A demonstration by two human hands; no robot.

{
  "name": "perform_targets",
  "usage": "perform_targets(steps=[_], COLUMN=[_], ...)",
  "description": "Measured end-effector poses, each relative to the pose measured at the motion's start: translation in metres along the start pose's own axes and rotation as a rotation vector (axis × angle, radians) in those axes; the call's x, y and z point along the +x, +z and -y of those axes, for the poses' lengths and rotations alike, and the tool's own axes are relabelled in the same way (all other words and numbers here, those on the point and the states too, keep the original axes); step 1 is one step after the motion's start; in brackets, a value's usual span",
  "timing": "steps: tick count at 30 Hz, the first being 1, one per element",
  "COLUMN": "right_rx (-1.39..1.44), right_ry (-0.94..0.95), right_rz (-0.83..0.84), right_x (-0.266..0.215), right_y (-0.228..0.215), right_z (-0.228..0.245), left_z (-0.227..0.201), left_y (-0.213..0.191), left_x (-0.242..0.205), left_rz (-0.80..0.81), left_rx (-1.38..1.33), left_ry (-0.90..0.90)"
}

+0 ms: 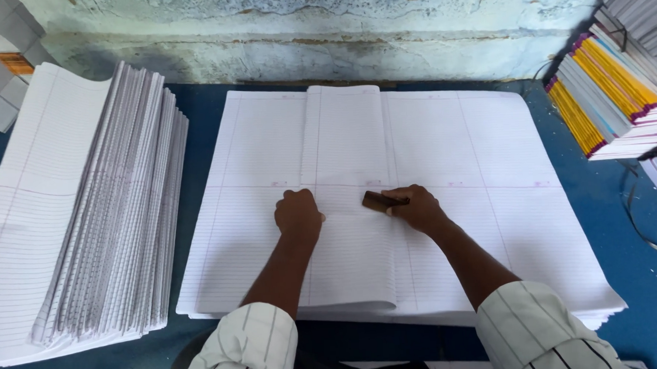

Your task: The person folds large sheets of lined paper in half and presses the crease with a wooden block. They repeat this process for multiple sheets, stacking the folded papers to the left.

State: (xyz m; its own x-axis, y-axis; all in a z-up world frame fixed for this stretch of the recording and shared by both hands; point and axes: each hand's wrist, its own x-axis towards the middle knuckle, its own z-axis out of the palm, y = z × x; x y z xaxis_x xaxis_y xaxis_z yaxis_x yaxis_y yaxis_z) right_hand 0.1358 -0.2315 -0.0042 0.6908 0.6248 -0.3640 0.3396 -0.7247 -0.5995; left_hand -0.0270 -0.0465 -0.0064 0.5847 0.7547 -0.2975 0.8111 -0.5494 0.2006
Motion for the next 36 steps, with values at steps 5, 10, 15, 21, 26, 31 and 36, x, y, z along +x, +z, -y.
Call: perform_targets(steps=[5,10,15,21,26,31,36], right_rx=[-0.012,-0.075,-0.06,-0.054,-0.03,-0.02,0.002], right_ry=[-0.021,-0.012,0.015,-0.019,-0.05,-0.087,-0.104], right_rz=[0.018,0.041,0.073,0.116,0.122,0.127,0.124], right_x=[-0.019,-0.039,-0.062,-0.079,-0.092,-0.102,-0.112], right_y=[0.003,0.005,0.008,0.013,0.019,0.023,0.026], right_z=[-0.006,-0.004,-0.005,-0.009,-0.019,-0.023,-0.03], left_z=[0.0,0.002,0.001,0.001,0.002,0.0,0.002], left_y=[0.001,0.003,0.003,0.005,0.01,0.02,0.027], left_x=[0.001,0.001,0.002,-0.001,-0.004,-0.012,-0.018], left_rz=[-0.01,-0.026,-0.007,-0.038,-0.068,-0.15,-0.192], left_rx=[-0.009,-0.012,-0.021,-0.014,-0.018,-0.057,-0.071], left_ry=[-0.018,-0.023,-0.026,-0.018,-0.017,-0.022,0.0])
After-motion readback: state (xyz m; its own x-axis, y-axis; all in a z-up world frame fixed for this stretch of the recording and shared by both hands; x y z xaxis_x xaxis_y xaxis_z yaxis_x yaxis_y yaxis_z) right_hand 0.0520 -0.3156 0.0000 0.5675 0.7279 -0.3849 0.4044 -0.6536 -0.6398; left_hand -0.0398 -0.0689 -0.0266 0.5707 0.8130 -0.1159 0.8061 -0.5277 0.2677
